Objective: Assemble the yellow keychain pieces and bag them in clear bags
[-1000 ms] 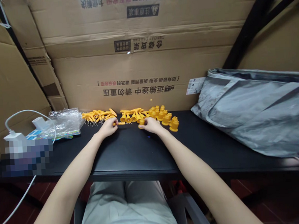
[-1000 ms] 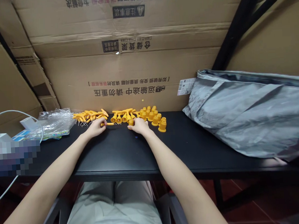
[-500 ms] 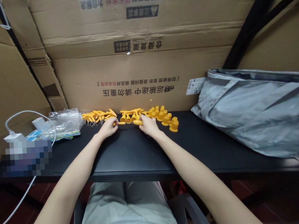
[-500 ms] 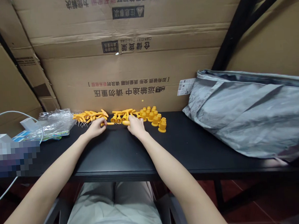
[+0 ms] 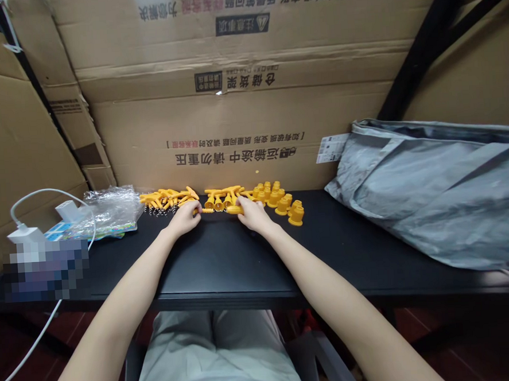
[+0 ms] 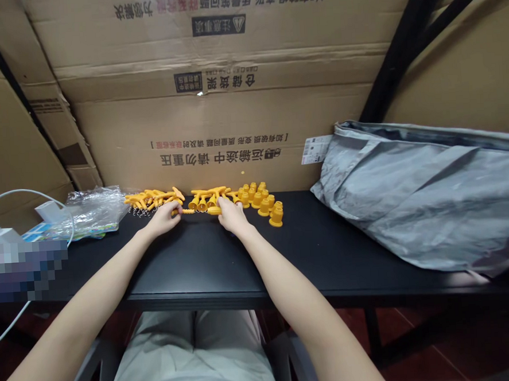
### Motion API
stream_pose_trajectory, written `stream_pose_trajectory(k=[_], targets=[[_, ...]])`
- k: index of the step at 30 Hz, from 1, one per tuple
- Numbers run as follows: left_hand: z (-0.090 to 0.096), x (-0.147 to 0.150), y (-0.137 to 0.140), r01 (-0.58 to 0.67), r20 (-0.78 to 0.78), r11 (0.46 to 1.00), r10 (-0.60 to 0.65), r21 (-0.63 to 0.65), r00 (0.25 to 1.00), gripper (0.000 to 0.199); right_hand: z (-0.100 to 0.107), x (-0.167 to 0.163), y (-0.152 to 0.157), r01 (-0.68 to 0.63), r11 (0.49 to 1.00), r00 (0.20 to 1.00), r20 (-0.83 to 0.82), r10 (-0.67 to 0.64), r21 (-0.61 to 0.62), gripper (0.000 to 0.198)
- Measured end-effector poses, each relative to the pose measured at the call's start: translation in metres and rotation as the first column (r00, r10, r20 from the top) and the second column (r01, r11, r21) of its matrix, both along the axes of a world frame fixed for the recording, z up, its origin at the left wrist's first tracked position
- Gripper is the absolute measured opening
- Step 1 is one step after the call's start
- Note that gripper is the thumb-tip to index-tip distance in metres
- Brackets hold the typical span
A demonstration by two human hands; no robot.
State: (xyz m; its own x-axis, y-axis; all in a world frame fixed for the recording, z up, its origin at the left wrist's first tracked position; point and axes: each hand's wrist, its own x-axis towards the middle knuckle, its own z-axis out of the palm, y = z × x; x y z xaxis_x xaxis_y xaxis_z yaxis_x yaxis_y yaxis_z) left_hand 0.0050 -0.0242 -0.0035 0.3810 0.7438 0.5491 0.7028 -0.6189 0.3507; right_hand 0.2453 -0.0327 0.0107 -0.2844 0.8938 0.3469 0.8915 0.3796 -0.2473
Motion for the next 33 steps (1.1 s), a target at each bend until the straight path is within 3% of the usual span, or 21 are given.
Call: stream_pose_trajectory(k=[5,9,12,15,24,29,33], targets=[[0.004,0.005,-0.004,0.021,-0.03,0.999,-0.02,0.025,0.999,0.011,-0.005,-0.01,0.0,-0.154,0.986,0.984,-0.077,0.159,0.064,0.014],[0.008,0.01,-0.01,-0.084,-0.125,0.993,0.093,0.078,0.988,0.025,-0.006,-0.01,0.001,-0.185,0.976,0.973,-0.115,0.198,0.11,0.013],[0.005,0.012,-0.011,-0.199,-0.235,0.98,0.194,0.004,0.952,0.037,-0.008,-0.007,0.005,-0.2,0.969,0.967,-0.129,0.219,0.145,0.015],[-0.002,0.011,-0.009,-0.206,-0.305,0.974,0.169,-0.092,0.937,0.037,-0.012,-0.005,0.009,-0.219,0.961,0.961,-0.132,0.242,0.17,0.016],[-0.006,0.007,-0.002,-0.093,-0.156,0.995,0.087,-0.036,0.984,0.028,-0.021,0.001,0.019,-0.258,0.946,0.932,-0.206,0.297,0.197,0.019],[-0.007,0.002,0.001,-0.11,-0.111,0.994,0.112,0.026,0.987,0.025,-0.027,0.001,0.026,-0.356,0.918,0.866,-0.308,0.394,0.172,0.02],[-0.005,0.002,0.001,-0.117,-0.077,0.991,0.121,0.058,0.99,0.023,-0.03,0.003,0.031,-0.365,0.922,0.803,-0.457,0.383,0.131,0.03]])
